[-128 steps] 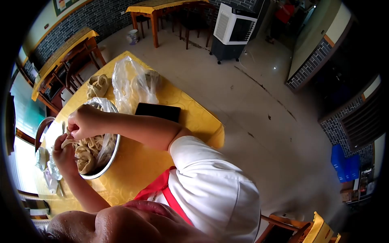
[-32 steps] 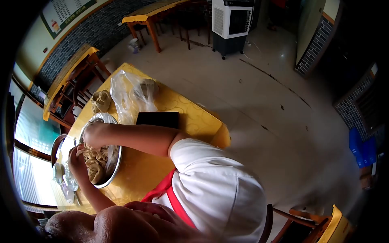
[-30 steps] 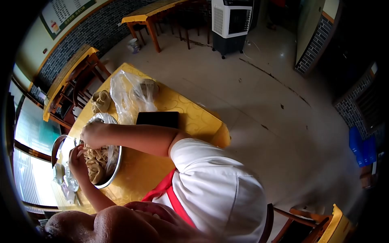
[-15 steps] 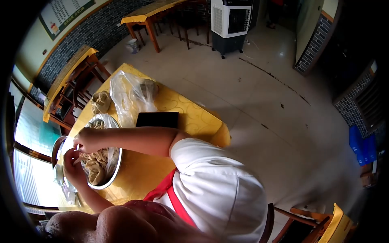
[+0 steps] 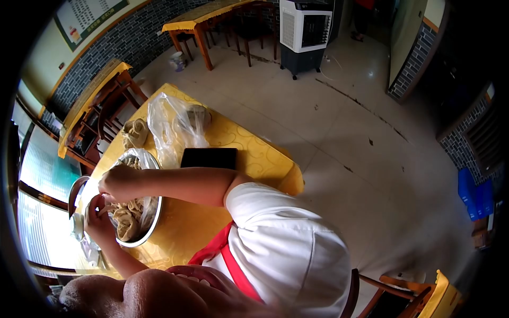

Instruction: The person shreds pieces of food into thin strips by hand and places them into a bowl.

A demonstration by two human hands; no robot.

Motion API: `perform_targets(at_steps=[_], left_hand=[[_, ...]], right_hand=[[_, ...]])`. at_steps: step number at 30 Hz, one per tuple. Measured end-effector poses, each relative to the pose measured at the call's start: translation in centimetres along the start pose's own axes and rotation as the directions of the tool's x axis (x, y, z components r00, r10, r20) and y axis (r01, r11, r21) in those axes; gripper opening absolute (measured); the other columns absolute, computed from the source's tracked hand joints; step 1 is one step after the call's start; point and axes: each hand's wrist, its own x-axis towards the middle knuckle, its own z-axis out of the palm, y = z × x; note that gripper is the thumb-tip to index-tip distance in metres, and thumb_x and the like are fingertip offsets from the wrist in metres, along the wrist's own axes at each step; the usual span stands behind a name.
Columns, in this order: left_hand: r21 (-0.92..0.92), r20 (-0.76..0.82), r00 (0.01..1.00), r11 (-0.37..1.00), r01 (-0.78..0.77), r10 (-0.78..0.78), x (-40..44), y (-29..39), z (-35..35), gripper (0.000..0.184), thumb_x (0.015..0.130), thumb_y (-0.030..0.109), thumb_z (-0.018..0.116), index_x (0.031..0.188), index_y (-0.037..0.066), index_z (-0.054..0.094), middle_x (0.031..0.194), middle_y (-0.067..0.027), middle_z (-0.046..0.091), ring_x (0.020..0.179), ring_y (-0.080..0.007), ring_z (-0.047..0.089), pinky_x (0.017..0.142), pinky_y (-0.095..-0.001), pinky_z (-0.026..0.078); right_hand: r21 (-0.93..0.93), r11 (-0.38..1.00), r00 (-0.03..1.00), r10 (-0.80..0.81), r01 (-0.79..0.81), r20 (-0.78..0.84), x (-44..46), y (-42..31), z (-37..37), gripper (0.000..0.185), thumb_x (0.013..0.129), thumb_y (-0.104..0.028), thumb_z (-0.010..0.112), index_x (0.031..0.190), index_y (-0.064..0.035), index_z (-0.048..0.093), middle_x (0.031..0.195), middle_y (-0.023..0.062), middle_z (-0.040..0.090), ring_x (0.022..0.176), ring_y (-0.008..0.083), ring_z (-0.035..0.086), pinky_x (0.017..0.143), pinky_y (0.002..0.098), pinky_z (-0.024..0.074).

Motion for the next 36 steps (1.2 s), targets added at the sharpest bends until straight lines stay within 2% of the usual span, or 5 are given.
perform_targets(at_steps=[11, 21, 26, 29, 36], left_hand=[[-0.138, 0.053, 0.998, 0.990, 0.022, -0.015, 0.1, 0.9, 0.0, 0.015, 0.067, 0.000, 0.063, 0.079, 0.005, 0.057, 0.067, -0.0065, 0.053, 0.055, -0.0202, 0.048, 0.051, -0.0314, 0.039], [-0.492, 0.261, 0.889, 0.740, 0.458, -0.377, -0.3, -1.9, 2.4, 0.069, 0.068, -0.012, 0.051, 0.131, 0.015, 0.040, 0.101, -0.0066, 0.045, 0.063, -0.0112, 0.048, 0.057, -0.0226, 0.047], [-0.566, 0.266, 0.920, 0.726, 0.390, -0.287, -0.1, -0.7, 1.2, 0.070, 0.067, -0.013, 0.049, 0.132, 0.013, 0.039, 0.101, -0.0076, 0.046, 0.067, -0.0111, 0.047, 0.055, -0.0199, 0.039], [-0.278, 0.032, 0.999, 0.960, 0.006, 0.003, 0.1, 0.5, 1.5, 0.072, 0.067, -0.013, 0.052, 0.133, 0.013, 0.039, 0.102, -0.0091, 0.048, 0.066, -0.0104, 0.045, 0.054, -0.0199, 0.038], [-0.379, 0.155, 0.984, 0.914, 0.146, -0.093, 0.1, 1.5, 0.8, 0.078, 0.065, -0.013, 0.057, 0.135, 0.013, 0.037, 0.111, -0.0106, 0.047, 0.060, -0.0101, 0.044, 0.052, -0.0218, 0.038]], right_hand=[[-0.027, 0.985, 0.984, 0.169, -0.171, -0.048, 0.3, -0.7, -1.2, 0.012, 0.066, -0.018, 0.059, 0.063, -0.0057, 0.060, 0.066, 0.0116, 0.060, 0.065, 0.0289, 0.061, 0.062, 0.0373, 0.0498], [-0.118, 0.989, 0.993, 0.101, -0.094, 0.056, -0.1, 1.5, -0.7, 0.020, 0.076, -0.013, 0.056, 0.094, -0.0082, 0.066, 0.084, 0.0152, 0.065, 0.078, 0.0289, 0.063, 0.071, 0.0397, 0.0492], [0.073, 0.973, 0.974, 0.211, -0.217, 0.081, 0.4, -1.3, -2.4, 0.025, 0.079, -0.029, 0.060, 0.086, -0.0058, 0.065, 0.075, 0.0152, 0.064, 0.072, 0.0287, 0.064, 0.067, 0.0379, 0.0489], [0.101, 0.969, 0.944, 0.190, -0.224, 0.270, 0.4, -1.7, -2.4, 0.033, 0.078, -0.037, 0.061, 0.083, -0.0048, 0.065, 0.072, 0.0142, 0.064, 0.070, 0.0284, 0.063, 0.066, 0.0369, 0.0486], [0.119, 0.974, 0.926, 0.141, -0.193, 0.351, 0.5, -1.6, -2.6, 0.030, 0.074, -0.035, 0.064, 0.078, -0.0060, 0.067, 0.074, 0.0128, 0.065, 0.071, 0.0268, 0.063, 0.066, 0.0357, 0.0484]])
